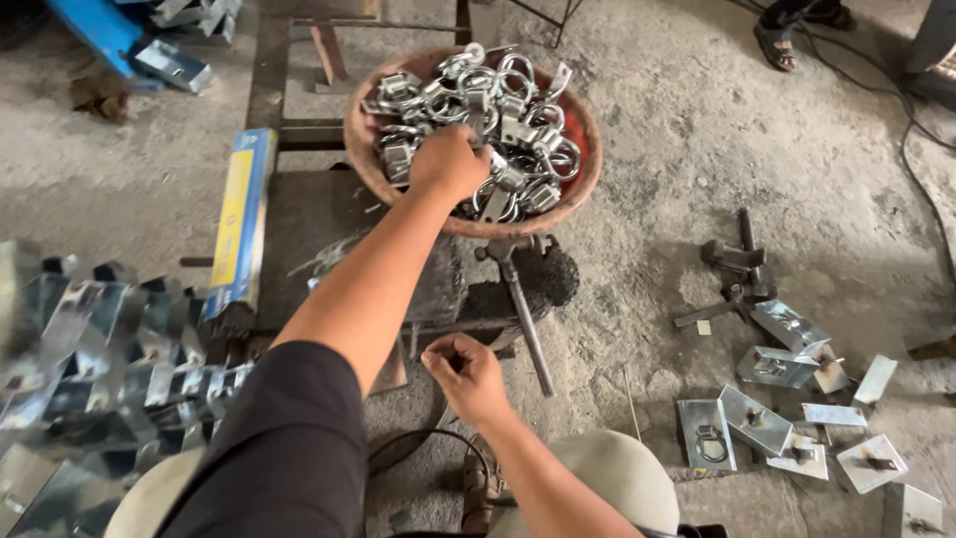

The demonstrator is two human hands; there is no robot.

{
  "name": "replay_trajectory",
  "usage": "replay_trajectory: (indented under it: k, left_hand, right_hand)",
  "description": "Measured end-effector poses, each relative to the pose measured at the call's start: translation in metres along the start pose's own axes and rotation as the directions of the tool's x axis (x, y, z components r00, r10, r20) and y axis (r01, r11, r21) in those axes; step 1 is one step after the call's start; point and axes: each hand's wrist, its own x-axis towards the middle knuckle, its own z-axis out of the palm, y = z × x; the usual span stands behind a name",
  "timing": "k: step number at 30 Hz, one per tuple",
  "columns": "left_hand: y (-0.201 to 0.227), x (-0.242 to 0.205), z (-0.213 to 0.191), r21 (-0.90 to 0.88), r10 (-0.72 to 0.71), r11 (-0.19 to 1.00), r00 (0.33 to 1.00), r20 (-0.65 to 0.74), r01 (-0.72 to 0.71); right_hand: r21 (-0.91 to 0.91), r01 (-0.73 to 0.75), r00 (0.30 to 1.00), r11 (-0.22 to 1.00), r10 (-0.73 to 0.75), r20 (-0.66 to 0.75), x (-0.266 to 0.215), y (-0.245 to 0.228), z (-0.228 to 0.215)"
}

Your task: The person sits on the floor in a workshop and welds metal eye bolts onto rectangular metal plates. They pick up a plate, place an eye bolt on it, and use a welding torch to secure it, creating bright sparks. The person repeats this process for multiple plates, handling them one at a time.

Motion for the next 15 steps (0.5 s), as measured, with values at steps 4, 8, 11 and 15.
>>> replay_trajectory:
  k: [4, 8, 11, 15]
  left_hand:
    - [-0.009, 0.048, 0.032, 0.108, -0.248, 0.965, 0.964, 0.092, 0.238]
    - [-0.006, 0.063, 0.039, 0.116, -0.405, 0.912, 0.906, 0.12, 0.393]
    - [-0.011, 0.066, 0.045, 0.123, -0.449, 0.893, 0.865, 0.221, 0.432]
    - [-0.024, 0.072, 0.061, 0.081, -0.342, 0.94, 0.925, 0.168, 0.332]
  right_hand:
    - [0.128, -0.003, 0.999, 0.992, -0.002, 0.034, 0.002, 0.005, -0.002]
    - [0.202, -0.058, 0.997, 0.978, 0.045, 0.068, 0.006, 0.007, -0.001]
    - [0.235, -0.094, 0.994, 0.967, 0.081, 0.068, 0.007, 0.008, -0.003]
    - [0.328, -0.132, 0.991, 0.935, 0.117, 0.067, 0.01, 0.014, 0.0]
